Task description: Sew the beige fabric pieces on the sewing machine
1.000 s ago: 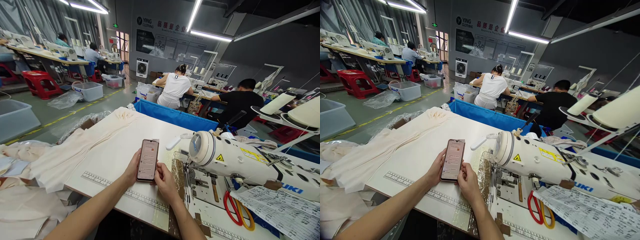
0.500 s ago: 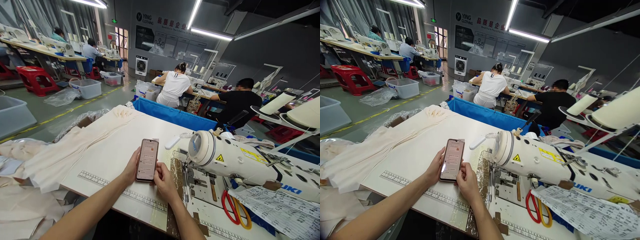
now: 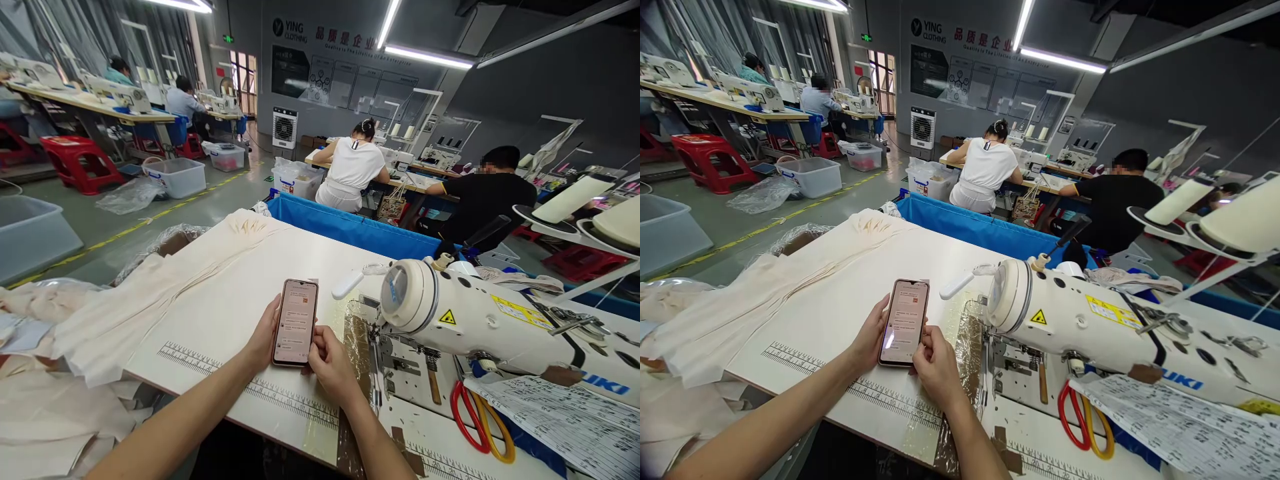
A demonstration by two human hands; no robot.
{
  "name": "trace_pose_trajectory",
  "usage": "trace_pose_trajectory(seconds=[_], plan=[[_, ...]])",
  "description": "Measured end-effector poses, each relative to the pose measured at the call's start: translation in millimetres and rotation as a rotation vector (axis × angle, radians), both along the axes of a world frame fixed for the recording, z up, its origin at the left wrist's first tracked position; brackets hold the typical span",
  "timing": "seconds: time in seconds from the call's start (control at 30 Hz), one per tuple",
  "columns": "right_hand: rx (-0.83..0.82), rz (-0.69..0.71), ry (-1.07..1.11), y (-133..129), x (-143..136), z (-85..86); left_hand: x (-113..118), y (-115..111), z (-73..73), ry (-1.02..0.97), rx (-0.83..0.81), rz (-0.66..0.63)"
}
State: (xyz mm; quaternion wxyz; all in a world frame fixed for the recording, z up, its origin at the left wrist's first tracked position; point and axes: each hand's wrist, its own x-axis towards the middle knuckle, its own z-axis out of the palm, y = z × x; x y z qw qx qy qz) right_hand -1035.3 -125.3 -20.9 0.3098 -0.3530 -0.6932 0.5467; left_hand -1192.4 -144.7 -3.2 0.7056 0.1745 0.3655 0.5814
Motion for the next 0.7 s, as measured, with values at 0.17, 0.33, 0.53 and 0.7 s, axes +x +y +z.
trace_pose_trajectory(seconds=[0.17, 0.33, 0.53, 0.7], plan=[[-0.002, 0.013, -0.007, 0.1, -0.5, -0.1, -0.7, -0.4, -0.9, -0.001, 0.016, -0.022], [0.033, 0.009, -0.018, 0.0, -0.4, -4.4, -0.1, -0.6, -1.2, -0.009, 0.007, -0.003], [0.039, 0.02, -0.015, -0.9, -0.8, -3.8, 0.5, -1.5, 0.3, -0.01, 0.03, -0.005], [0.044, 0.024, -0.015, -0.8, -0.3, -2.4, 2.2, -2.6, 4.9, 0.022, 0.026, 0.017]])
